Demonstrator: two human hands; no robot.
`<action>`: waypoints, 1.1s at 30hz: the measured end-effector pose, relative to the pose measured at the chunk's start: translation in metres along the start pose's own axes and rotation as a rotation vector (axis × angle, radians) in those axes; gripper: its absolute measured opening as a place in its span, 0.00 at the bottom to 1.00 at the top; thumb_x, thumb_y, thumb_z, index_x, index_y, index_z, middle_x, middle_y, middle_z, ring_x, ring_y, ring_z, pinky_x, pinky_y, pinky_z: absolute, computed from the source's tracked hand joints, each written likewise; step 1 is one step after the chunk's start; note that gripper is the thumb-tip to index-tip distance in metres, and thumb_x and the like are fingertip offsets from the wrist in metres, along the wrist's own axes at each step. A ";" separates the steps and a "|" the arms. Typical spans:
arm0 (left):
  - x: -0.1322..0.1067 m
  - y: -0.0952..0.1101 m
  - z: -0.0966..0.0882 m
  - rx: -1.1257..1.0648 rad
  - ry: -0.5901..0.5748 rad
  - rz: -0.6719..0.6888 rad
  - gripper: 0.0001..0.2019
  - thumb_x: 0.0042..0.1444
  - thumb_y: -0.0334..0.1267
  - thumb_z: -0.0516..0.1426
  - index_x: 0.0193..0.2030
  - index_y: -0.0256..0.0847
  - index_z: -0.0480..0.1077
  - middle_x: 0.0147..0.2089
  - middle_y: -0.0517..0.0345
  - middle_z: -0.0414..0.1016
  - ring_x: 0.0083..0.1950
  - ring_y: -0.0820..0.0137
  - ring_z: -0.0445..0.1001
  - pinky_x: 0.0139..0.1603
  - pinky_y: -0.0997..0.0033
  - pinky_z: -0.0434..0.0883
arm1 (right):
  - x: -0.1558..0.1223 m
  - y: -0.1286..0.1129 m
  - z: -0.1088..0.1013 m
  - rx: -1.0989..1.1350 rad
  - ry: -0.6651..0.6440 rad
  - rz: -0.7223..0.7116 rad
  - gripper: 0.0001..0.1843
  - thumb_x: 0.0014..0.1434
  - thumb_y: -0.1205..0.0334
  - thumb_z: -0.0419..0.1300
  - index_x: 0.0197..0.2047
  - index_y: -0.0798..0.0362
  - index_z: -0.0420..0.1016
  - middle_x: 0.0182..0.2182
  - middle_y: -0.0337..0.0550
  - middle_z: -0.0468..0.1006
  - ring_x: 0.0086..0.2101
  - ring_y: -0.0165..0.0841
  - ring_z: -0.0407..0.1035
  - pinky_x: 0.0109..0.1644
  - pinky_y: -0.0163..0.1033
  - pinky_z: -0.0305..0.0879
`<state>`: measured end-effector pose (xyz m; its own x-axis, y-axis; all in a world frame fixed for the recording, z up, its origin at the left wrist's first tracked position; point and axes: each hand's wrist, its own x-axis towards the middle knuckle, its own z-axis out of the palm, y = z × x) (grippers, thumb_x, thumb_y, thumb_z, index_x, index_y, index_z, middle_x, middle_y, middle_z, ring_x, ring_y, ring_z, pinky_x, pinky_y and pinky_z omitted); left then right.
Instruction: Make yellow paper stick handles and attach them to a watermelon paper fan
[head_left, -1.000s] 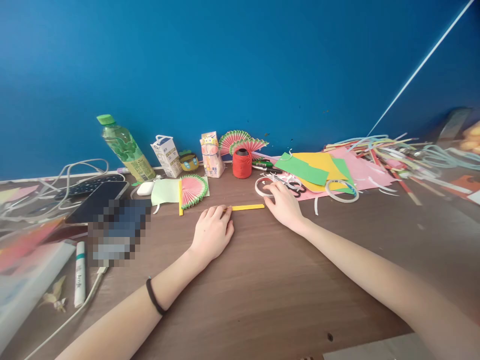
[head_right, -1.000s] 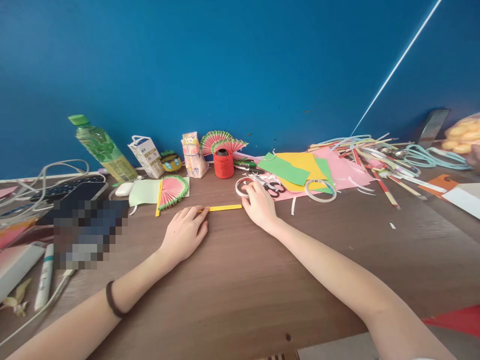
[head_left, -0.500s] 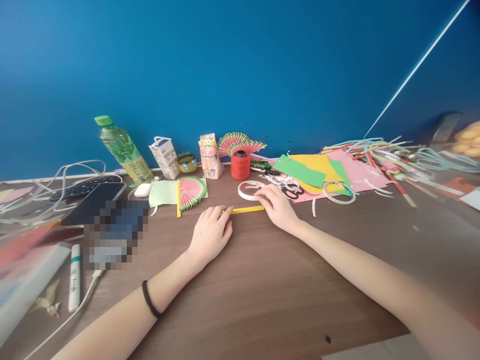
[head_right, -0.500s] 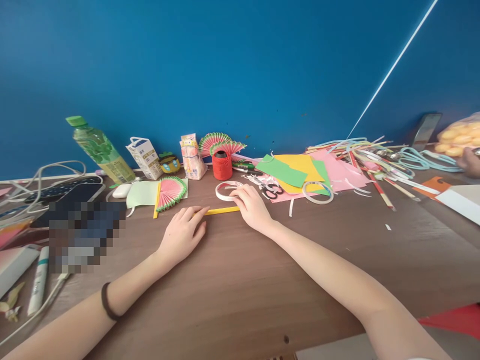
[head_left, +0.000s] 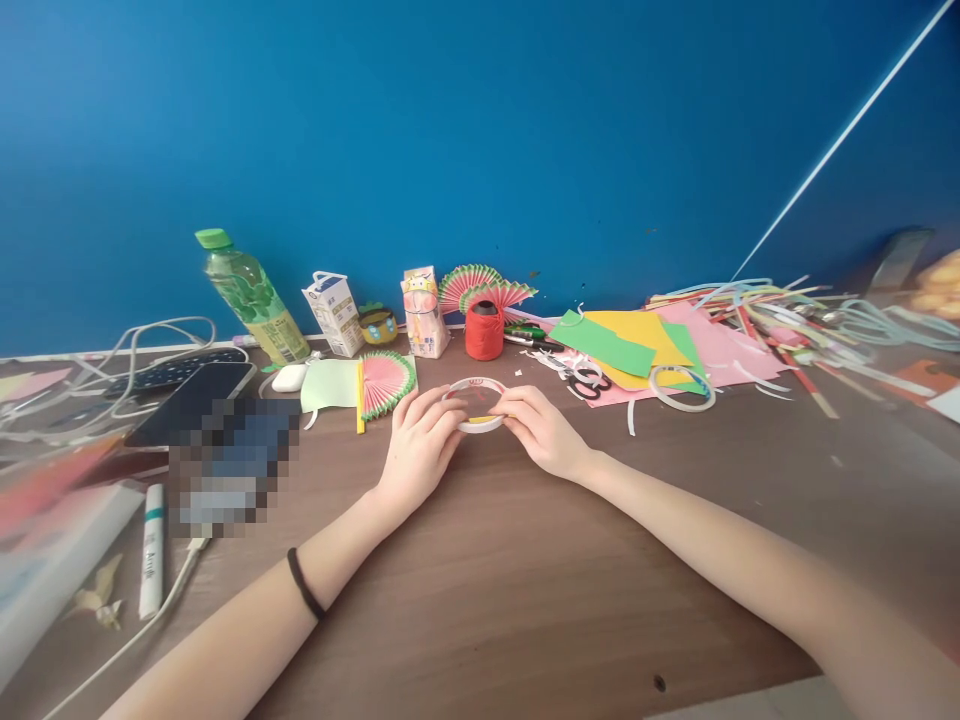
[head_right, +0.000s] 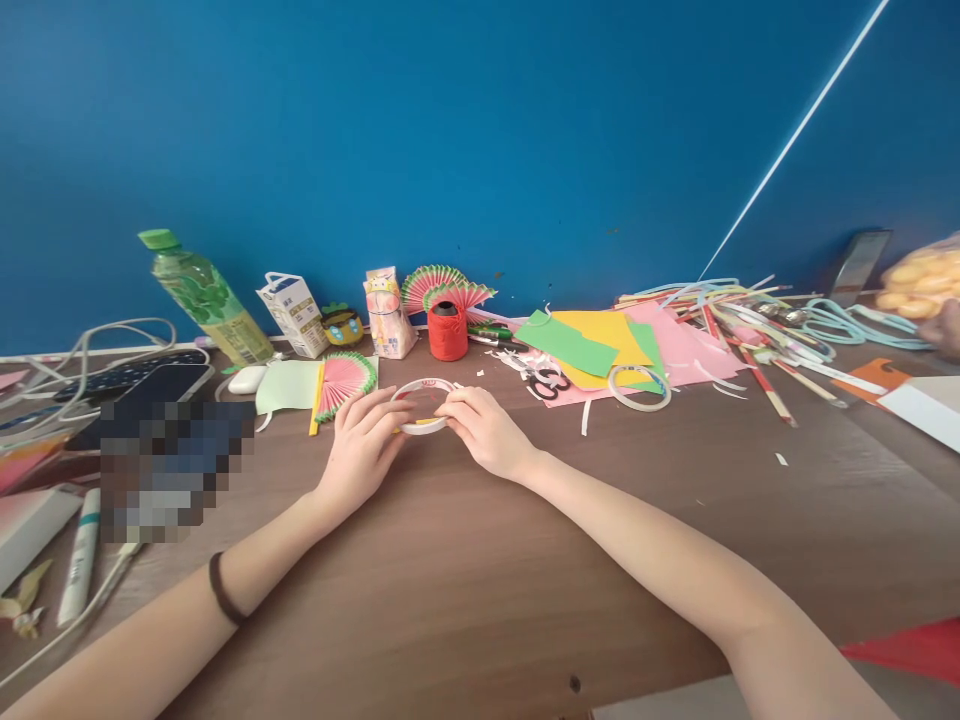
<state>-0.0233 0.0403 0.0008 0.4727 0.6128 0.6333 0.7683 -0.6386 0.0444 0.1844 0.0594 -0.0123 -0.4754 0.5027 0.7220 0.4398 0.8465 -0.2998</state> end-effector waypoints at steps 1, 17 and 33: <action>0.000 0.000 0.000 -0.015 -0.003 0.007 0.06 0.59 0.33 0.51 0.38 0.43 0.70 0.41 0.57 0.78 0.55 0.61 0.67 0.59 0.53 0.57 | 0.000 -0.001 0.000 0.009 0.009 0.018 0.15 0.62 0.70 0.46 0.50 0.48 0.63 0.44 0.48 0.66 0.47 0.36 0.63 0.52 0.47 0.64; 0.000 0.002 0.003 -0.044 0.100 0.194 0.06 0.59 0.35 0.53 0.32 0.41 0.68 0.30 0.61 0.76 0.38 0.72 0.73 0.43 0.69 0.66 | 0.000 0.009 0.002 0.276 0.127 0.464 0.07 0.60 0.63 0.52 0.41 0.50 0.66 0.40 0.45 0.71 0.42 0.35 0.68 0.47 0.45 0.66; -0.001 0.003 0.004 -0.054 0.124 0.183 0.03 0.57 0.34 0.55 0.32 0.43 0.68 0.29 0.65 0.77 0.39 0.71 0.74 0.53 0.64 0.62 | 0.001 0.012 0.001 0.299 -0.075 0.465 0.21 0.60 0.60 0.49 0.56 0.45 0.66 0.56 0.42 0.66 0.59 0.37 0.54 0.63 0.49 0.49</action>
<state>-0.0192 0.0395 -0.0026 0.5424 0.4248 0.7248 0.6489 -0.7598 -0.0402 0.1881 0.0704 -0.0157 -0.3409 0.8368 0.4284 0.3864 0.5401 -0.7476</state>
